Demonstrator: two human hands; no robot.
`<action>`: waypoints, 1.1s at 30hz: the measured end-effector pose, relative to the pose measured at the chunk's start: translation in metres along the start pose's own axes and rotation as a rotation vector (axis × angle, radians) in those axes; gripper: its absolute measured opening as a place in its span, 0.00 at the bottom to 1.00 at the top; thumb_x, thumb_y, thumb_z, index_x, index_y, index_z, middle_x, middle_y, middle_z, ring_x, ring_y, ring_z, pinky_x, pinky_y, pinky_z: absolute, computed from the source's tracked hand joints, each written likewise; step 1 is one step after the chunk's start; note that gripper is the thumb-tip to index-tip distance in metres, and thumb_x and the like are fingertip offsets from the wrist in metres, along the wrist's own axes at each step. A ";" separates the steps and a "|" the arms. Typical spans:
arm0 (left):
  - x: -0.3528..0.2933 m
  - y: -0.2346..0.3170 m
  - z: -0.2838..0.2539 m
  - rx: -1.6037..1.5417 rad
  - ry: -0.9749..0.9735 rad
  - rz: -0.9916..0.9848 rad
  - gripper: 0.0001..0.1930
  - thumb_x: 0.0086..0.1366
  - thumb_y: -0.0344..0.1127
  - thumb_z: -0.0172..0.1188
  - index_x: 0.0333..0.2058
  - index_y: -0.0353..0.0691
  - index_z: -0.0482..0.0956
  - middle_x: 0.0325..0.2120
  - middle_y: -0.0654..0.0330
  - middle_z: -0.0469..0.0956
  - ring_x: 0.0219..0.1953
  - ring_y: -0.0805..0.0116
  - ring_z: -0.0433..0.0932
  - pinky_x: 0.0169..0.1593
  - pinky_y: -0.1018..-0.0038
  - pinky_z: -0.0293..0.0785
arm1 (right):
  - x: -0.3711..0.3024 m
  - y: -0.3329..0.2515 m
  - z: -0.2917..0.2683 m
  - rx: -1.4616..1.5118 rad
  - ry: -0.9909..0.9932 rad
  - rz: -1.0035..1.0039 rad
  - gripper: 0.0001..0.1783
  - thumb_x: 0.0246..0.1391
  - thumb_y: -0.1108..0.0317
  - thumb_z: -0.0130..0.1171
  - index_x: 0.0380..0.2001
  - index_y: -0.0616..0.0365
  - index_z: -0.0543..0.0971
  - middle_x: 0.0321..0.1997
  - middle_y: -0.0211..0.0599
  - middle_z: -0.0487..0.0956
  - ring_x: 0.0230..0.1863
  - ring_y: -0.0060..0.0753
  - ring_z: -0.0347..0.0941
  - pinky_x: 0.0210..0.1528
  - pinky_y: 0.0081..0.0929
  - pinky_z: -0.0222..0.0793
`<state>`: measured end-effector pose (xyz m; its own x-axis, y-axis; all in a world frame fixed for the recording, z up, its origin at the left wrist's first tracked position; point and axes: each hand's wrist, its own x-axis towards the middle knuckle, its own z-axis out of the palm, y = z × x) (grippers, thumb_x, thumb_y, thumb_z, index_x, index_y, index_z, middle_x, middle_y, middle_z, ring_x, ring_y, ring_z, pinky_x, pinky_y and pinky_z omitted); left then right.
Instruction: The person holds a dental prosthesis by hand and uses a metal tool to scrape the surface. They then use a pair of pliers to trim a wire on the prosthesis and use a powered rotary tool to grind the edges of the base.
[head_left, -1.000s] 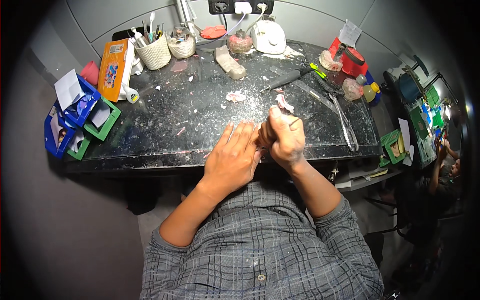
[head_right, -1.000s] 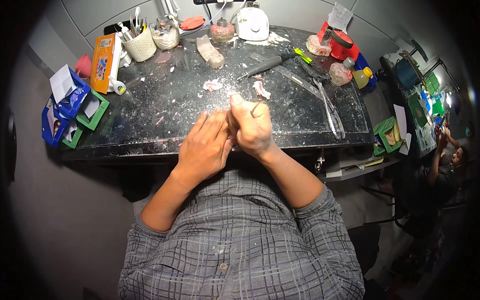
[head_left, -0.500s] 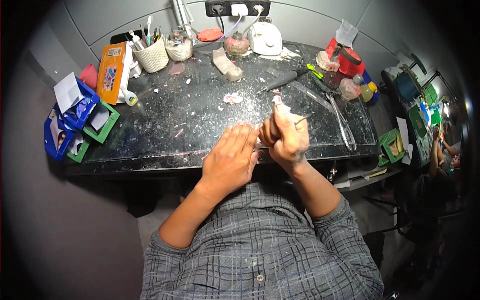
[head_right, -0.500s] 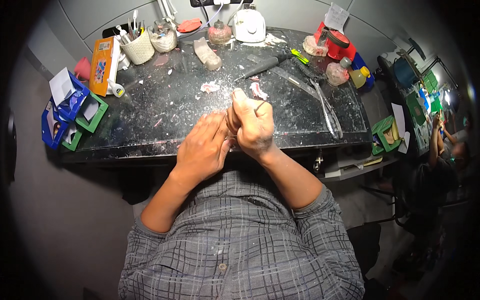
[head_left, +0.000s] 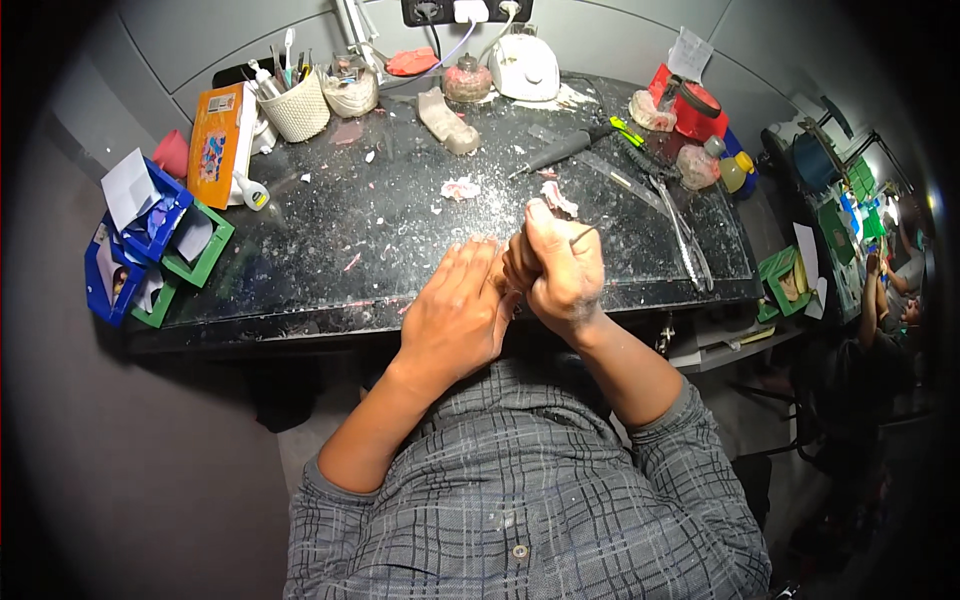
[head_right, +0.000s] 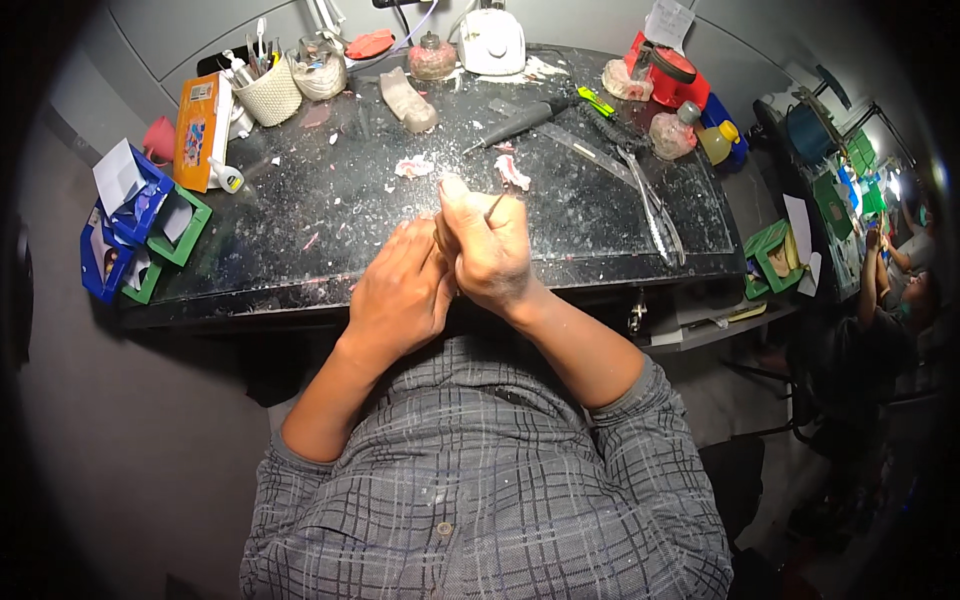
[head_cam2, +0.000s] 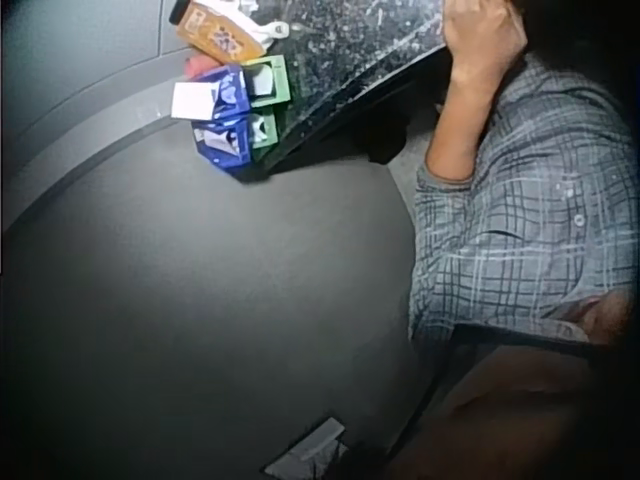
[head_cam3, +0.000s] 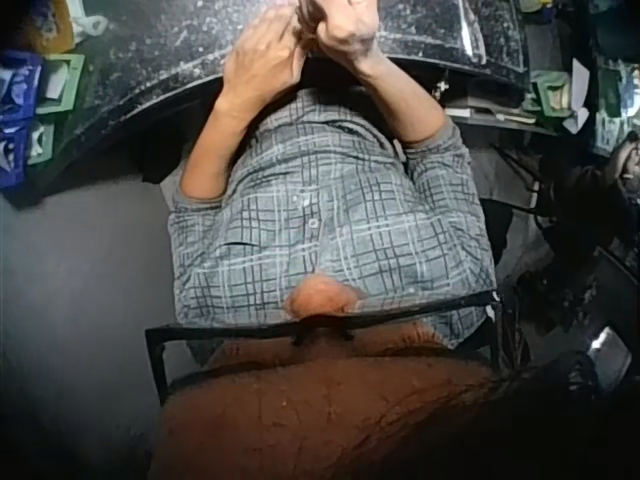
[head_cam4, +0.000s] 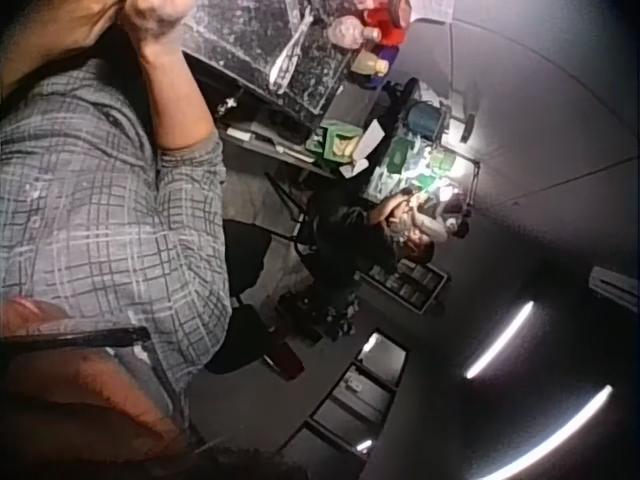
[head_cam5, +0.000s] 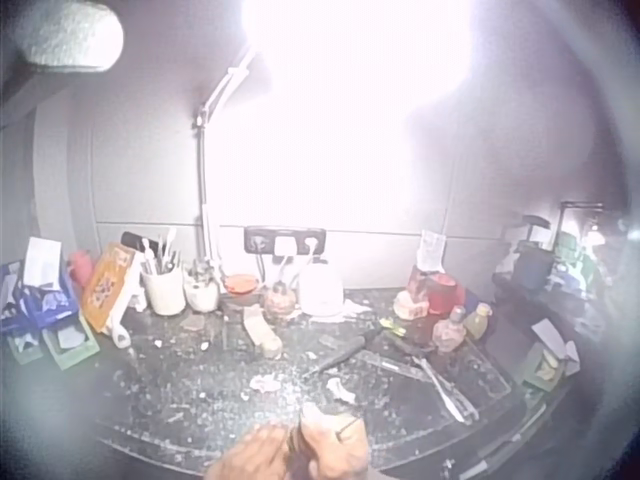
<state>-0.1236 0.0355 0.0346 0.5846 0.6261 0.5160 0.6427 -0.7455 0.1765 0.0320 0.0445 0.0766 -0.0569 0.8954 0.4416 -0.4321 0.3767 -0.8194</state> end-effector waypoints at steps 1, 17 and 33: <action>0.000 0.001 -0.001 -0.007 0.016 -0.010 0.23 0.65 0.36 0.62 0.52 0.22 0.78 0.58 0.36 0.76 0.62 0.41 0.75 0.70 0.53 0.67 | 0.000 -0.004 0.003 -0.035 -0.022 -0.025 0.27 0.77 0.68 0.45 0.17 0.57 0.67 0.13 0.23 0.64 0.14 0.13 0.52 0.18 0.25 0.46; 0.001 0.002 -0.002 -0.007 0.010 -0.008 0.25 0.67 0.38 0.62 0.56 0.24 0.75 0.57 0.38 0.76 0.61 0.42 0.76 0.69 0.54 0.68 | -0.004 0.001 -0.001 -0.106 -0.018 -0.019 0.23 0.76 0.67 0.44 0.21 0.57 0.66 0.14 0.24 0.57 0.13 0.18 0.49 0.19 0.25 0.48; 0.001 0.003 -0.003 0.016 -0.023 -0.022 0.25 0.67 0.38 0.61 0.57 0.24 0.76 0.58 0.37 0.75 0.62 0.42 0.75 0.70 0.54 0.67 | -0.001 -0.002 0.002 -0.057 0.015 -0.060 0.26 0.77 0.67 0.44 0.18 0.56 0.63 0.13 0.25 0.57 0.14 0.18 0.48 0.18 0.25 0.46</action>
<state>-0.1226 0.0334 0.0388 0.5813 0.6477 0.4926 0.6633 -0.7278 0.1742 0.0305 0.0426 0.0784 -0.0192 0.8742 0.4852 -0.3821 0.4420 -0.8116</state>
